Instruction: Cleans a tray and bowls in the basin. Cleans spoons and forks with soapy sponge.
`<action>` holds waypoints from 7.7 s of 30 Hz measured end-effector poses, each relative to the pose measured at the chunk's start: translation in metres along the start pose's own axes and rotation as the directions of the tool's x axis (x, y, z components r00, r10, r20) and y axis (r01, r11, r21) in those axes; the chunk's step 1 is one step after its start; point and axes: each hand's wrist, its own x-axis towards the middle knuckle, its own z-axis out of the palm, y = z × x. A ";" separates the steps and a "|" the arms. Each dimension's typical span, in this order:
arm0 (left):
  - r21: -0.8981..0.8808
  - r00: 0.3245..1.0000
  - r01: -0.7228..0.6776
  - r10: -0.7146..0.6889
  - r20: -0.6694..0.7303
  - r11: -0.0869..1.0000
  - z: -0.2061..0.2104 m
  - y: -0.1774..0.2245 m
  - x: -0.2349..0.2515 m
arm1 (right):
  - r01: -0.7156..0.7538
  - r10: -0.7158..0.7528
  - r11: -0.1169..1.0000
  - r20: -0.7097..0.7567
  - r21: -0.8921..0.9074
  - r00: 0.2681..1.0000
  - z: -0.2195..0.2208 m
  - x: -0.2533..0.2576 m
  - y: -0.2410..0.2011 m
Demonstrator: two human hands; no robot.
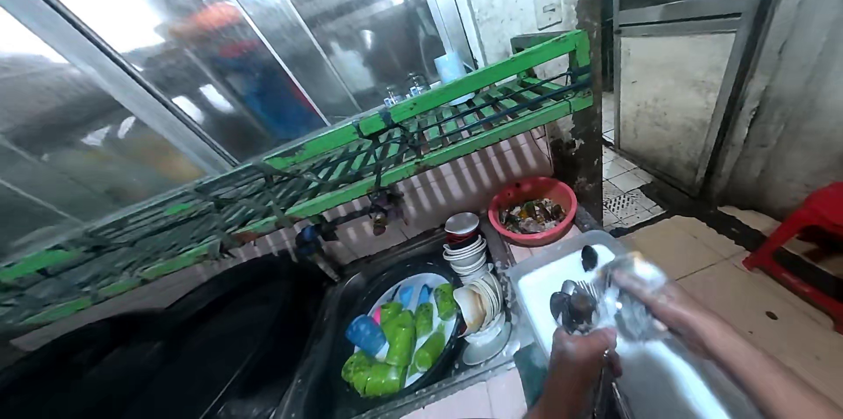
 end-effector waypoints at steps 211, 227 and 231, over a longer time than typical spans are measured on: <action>-0.030 0.954 0.254 -0.256 -0.158 0.967 0.010 0.012 0.009 | 0.051 -0.075 0.968 -0.090 -0.244 0.993 -0.021 0.016 0.000; 0.088 0.971 0.220 -0.210 -0.118 0.971 0.009 0.014 0.022 | 0.006 -0.014 0.956 -0.024 -0.294 1.000 0.010 -0.013 -0.013; 0.015 0.993 0.118 -0.118 -0.016 0.993 -0.009 0.020 0.028 | 0.025 0.100 0.882 0.238 -0.471 0.966 -0.026 -0.007 -0.020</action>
